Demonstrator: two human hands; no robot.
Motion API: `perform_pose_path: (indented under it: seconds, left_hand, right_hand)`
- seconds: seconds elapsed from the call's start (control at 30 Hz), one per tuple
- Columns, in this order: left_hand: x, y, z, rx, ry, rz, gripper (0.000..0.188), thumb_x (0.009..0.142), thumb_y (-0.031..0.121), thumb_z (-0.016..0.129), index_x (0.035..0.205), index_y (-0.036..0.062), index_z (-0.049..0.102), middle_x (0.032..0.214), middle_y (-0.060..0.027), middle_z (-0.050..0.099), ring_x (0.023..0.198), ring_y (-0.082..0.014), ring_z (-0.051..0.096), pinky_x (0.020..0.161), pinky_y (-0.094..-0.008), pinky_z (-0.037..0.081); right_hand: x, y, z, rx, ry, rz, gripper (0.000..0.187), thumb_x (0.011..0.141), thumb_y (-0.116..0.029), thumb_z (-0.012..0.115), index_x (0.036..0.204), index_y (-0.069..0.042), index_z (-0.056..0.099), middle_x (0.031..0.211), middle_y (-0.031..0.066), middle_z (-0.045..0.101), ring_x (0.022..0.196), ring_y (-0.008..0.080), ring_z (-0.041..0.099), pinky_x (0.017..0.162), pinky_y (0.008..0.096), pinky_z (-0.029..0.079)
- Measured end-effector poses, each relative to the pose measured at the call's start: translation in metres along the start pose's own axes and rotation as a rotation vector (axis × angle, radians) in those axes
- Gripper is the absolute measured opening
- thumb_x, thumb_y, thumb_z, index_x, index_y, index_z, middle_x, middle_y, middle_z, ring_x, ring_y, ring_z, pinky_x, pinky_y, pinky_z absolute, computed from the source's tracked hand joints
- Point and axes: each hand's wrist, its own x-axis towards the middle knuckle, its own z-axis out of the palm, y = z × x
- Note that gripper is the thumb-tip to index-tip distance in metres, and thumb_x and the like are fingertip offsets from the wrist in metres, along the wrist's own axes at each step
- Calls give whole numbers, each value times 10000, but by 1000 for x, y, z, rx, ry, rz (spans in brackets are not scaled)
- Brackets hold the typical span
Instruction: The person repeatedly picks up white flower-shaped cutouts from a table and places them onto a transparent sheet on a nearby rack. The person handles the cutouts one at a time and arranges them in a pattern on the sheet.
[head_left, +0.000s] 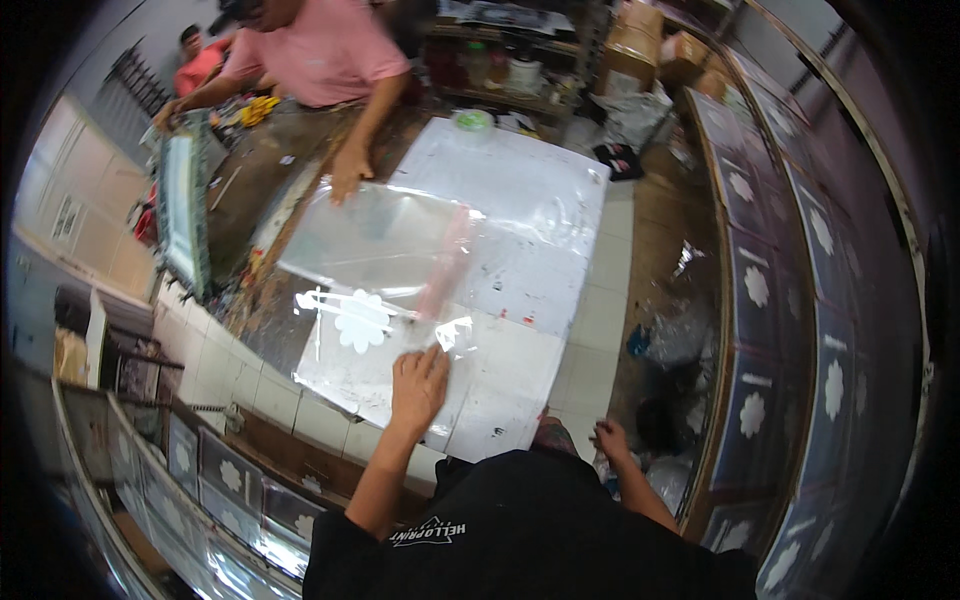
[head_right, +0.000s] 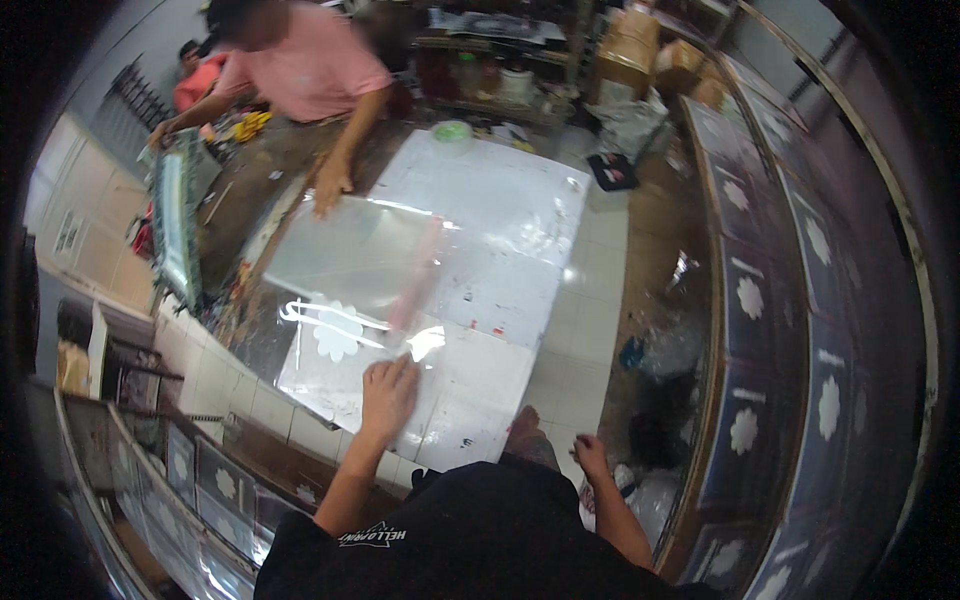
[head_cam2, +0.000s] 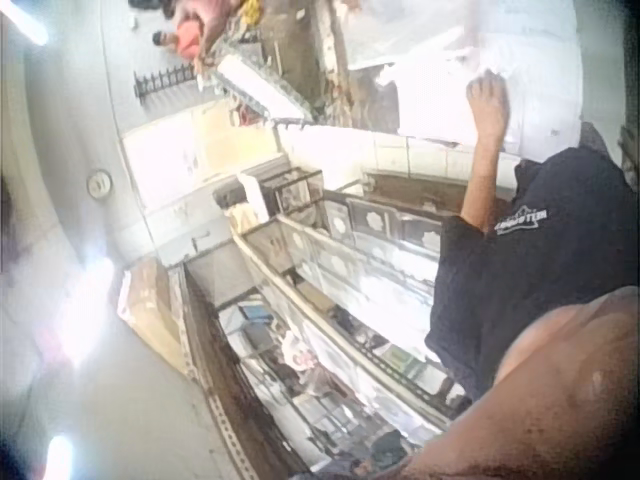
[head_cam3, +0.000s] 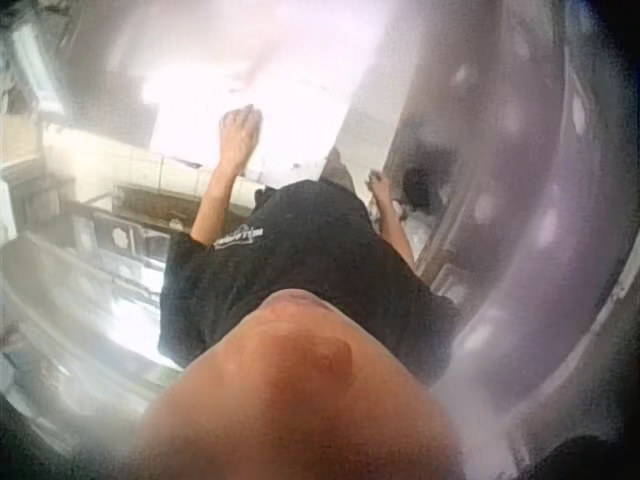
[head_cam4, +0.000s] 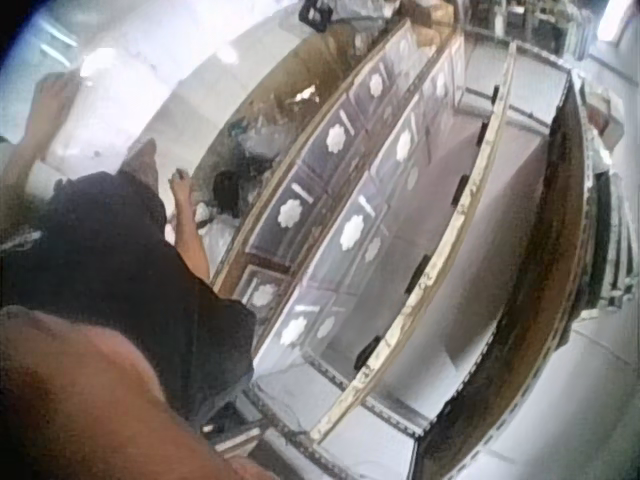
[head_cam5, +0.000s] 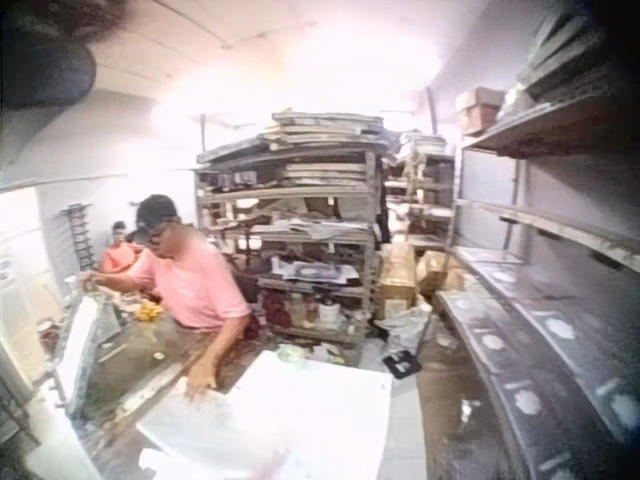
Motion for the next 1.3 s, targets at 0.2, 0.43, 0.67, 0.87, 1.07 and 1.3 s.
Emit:
perform_pose_path:
  seconds: [0.2, 0.43, 0.67, 0.87, 1.07, 1.3]
  left_hand:
    - [-2, 91, 1, -141, -164, 256, 443, 823, 89, 656, 1264, 61, 623, 1345, -115, 597, 1065, -279, 574, 982, -489, 396]
    - [22, 161, 25, -298, -266, 648, 481, 803, 98, 672, 1280, 95, 616, 1344, -99, 604, 1063, -281, 574, 965, -485, 400]
    - [29, 223, 23, -521, -422, 696, 526, 817, 178, 733, 1313, 77, 591, 1369, -131, 575, 1158, -327, 539, 1006, -530, 380]
    - [50, 191, 19, -523, -213, 358, 525, 835, 131, 710, 1325, 12, 563, 1373, -221, 542, 1210, -404, 500, 1041, -525, 363]
    - [46, 123, 59, -150, -146, 32, 503, 982, 174, 568, 1437, -15, 468, 1513, -258, 403, 1397, -435, 373, 1164, -526, 265]
    - [42, 144, 83, 23, -229, -15, 683, 1026, 502, 472, 1451, -33, 467, 1525, -305, 368, 1419, -469, 343, 1140, -593, 299]
  right_hand:
    - [-86, -218, 30, 589, -556, -230, 480, 1027, -310, 579, 1434, -88, 451, 1439, 102, 481, 1352, 287, 500, 1078, 407, 454]
    - [-94, -268, 44, 279, -492, -316, 400, 989, -244, 616, 1331, -40, 570, 1215, 95, 607, 1147, 180, 599, 956, 345, 510]
    - [-76, -227, -35, 208, -325, -339, 453, 928, 39, 470, 1373, -19, 533, 1227, 140, 652, 1050, 194, 691, 878, 300, 552]
    - [-70, -204, -188, 221, 2, -485, 639, 897, 87, 500, 1506, -79, 398, 1483, 105, 484, 1064, 215, 701, 845, 288, 568]
    - [-102, -126, -348, 389, 468, -235, 675, 882, 35, 590, 1511, -138, 417, 1543, 24, 437, 1090, 226, 678, 877, 305, 555]
    - [-142, -10, -493, 458, 910, -227, 668, 887, 27, 587, 1512, -125, 406, 1545, 45, 428, 1115, 237, 663, 877, 307, 548]
